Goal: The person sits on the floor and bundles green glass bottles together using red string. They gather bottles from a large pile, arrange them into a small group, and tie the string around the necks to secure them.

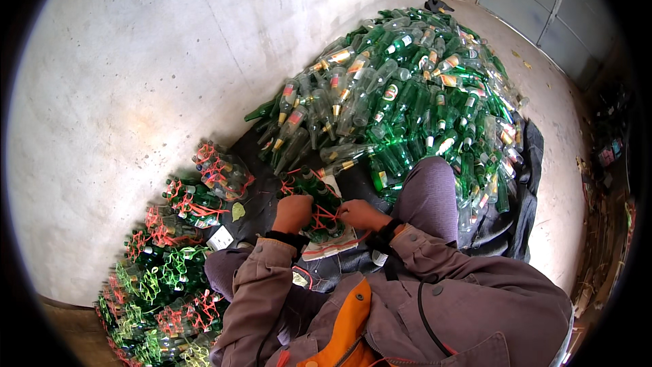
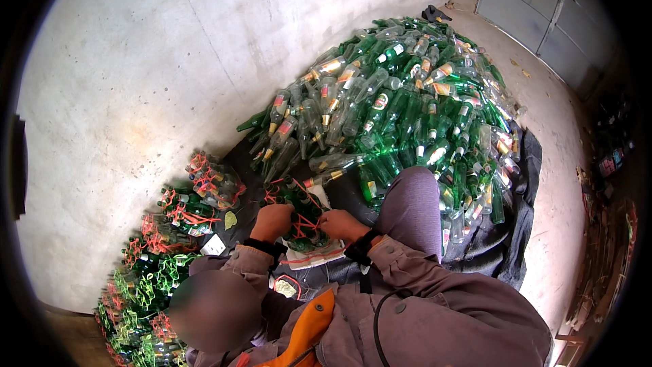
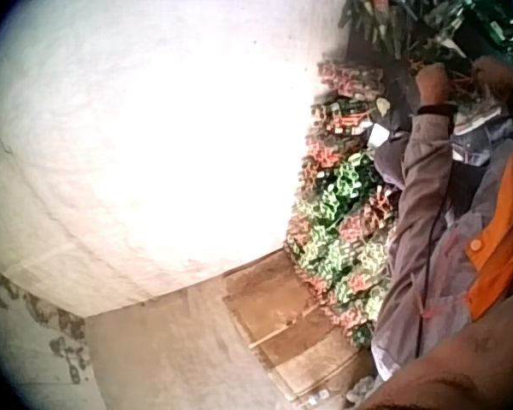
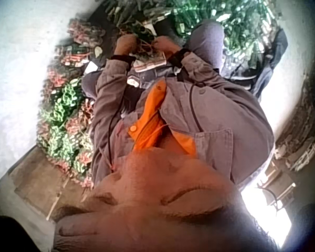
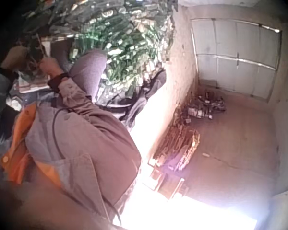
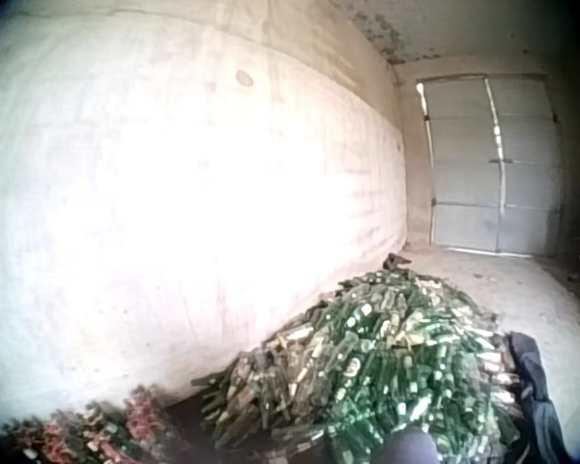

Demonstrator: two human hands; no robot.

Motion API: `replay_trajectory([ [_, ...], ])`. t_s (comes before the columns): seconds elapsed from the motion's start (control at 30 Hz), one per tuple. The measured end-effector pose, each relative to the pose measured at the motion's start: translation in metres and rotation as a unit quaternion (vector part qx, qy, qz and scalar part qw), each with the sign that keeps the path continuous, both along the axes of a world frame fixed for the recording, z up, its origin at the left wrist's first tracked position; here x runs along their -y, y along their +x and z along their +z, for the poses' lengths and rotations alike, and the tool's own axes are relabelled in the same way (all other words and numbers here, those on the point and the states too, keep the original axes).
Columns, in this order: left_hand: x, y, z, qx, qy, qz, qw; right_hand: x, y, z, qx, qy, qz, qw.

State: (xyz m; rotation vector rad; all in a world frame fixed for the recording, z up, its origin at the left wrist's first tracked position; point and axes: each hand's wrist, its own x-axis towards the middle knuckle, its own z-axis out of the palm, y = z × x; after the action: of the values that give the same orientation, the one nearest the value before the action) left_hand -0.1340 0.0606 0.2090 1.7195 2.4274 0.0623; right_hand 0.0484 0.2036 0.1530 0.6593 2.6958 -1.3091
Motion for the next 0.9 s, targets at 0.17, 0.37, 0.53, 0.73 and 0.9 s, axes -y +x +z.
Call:
replay_trajectory([
  [0.17,0.001,0.008,0.007,-0.003,0.028,-0.01,1.0,-0.006,0.002,0.003,-0.032,-0.051,0.0,0.998],
  [0.37,-0.006,0.017,-0.001,0.119,0.065,-0.059,0.989,-0.01,-0.002,-0.007,-0.074,-0.151,0.032,0.985],
  [0.53,-0.004,0.034,-0.004,0.063,0.009,-0.007,0.998,-0.001,0.004,0.055,-0.045,-0.25,0.021,0.967],
  [0.73,-0.013,0.043,-0.026,0.009,0.04,-0.053,0.998,0.0,0.002,0.029,-0.127,-0.346,-0.022,0.929],
  [0.9,-0.016,0.041,-0.046,-0.028,0.055,-0.077,0.995,0.008,0.003,0.01,-0.163,-0.371,-0.074,0.911],
])
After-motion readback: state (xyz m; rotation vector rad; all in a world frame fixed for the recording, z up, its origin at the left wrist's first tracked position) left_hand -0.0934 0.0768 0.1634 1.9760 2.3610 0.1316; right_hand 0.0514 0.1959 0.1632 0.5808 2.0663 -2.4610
